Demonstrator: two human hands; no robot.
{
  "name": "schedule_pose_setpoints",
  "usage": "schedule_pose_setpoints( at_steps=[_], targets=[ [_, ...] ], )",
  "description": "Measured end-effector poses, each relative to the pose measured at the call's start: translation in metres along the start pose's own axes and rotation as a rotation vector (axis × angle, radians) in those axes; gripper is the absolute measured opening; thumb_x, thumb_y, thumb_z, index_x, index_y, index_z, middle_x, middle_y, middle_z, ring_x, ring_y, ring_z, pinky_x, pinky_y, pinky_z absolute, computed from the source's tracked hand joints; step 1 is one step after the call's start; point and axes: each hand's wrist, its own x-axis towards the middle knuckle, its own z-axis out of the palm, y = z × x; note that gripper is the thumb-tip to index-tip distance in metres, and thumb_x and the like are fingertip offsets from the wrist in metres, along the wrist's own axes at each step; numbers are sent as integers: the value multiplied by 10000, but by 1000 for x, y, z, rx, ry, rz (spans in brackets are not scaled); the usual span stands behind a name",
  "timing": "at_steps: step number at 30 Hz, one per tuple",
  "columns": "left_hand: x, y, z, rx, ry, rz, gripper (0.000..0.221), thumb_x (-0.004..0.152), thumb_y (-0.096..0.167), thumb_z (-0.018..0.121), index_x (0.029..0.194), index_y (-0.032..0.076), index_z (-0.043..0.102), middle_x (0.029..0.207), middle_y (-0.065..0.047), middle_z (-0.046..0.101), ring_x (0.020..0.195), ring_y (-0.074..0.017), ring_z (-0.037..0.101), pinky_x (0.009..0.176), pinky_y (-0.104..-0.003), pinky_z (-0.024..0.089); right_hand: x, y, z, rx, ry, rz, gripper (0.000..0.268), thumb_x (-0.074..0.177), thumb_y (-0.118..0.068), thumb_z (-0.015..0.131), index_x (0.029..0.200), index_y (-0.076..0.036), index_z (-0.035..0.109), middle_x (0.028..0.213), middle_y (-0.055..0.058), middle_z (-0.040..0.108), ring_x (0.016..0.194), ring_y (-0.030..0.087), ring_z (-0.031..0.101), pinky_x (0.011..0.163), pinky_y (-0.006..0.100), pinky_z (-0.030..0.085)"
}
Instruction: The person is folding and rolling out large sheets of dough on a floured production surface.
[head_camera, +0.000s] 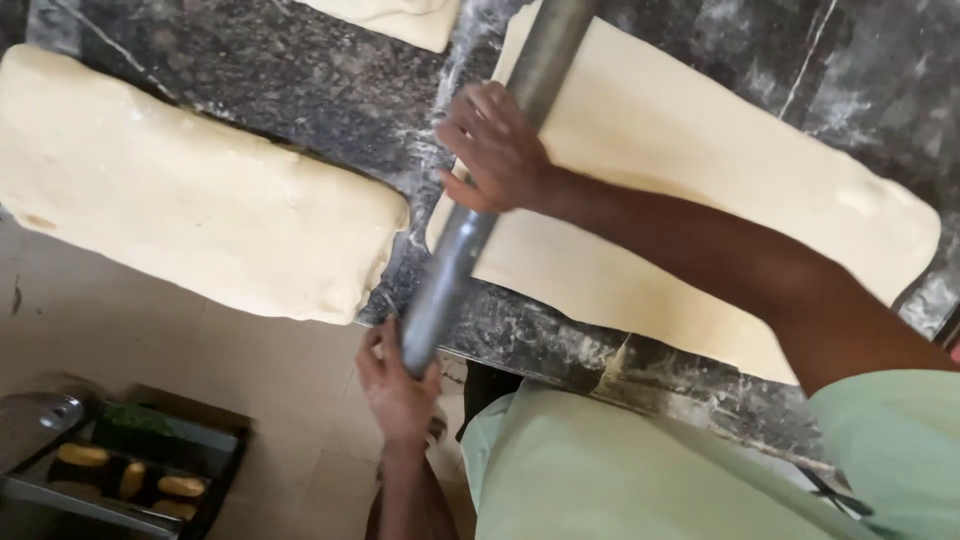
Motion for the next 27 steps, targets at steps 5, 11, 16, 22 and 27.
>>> schedule_pose_setpoints(
  at_steps=[5, 11, 16, 22, 27],
  targets=[
    [0, -12, -16, -45, 165, 38, 784, 827, 75, 743, 1547, 58, 433, 1400, -225, 534, 1279, -458, 514, 1058, -611, 487, 50, 5, 45, -53, 151, 28, 591, 1142, -559, 552, 1405, -30, 545, 1276, 198, 530, 1238, 359, 462, 1013, 563, 409],
    [-36, 29, -6, -89, 173, 173, 660, 883, 227, 785, 1457, 38, 518, 1335, -268, 521, 1255, -469, 483, 1022, -596, 447, -35, -3, -22, -160, 26, 17, 730, 1026, -638, 565, 1546, -138, 458, 1563, 193, 384, 1464, 397, 311, 1129, 643, 277],
    [23, 109, 22, -38, 217, 591, 426, 989, 273, 719, 1348, 55, 644, 1393, -202, 540, 1457, -464, 373, 1189, -639, 349, -211, 3, -76, 90, -16, 270, 636, 1013, -319, 600, 1580, -77, 441, 1670, 126, 419, 1543, 341, 360, 1226, 525, 310],
    [180, 244, 125, -3, -111, 969, 434, 1133, 270, 581, 1524, 90, 530, 1601, -133, 450, 1602, -410, 220, 1244, -593, 312, -508, -59, -105, -128, 437, 858, 474, 937, -43, 754, 1391, -84, 624, 1390, 116, 644, 1370, 294, 530, 1189, 476, 354],
    [154, 332, 205, -28, -534, 1149, 566, 1126, 282, 420, 1640, 59, 341, 1731, -155, 234, 1606, -411, 96, 1249, -597, 50, -718, -152, -185, -400, 240, 1622, 386, 1047, -241, 650, 1378, -47, 607, 1323, 193, 593, 1308, 407, 479, 1132, 591, 364]
  ],
)
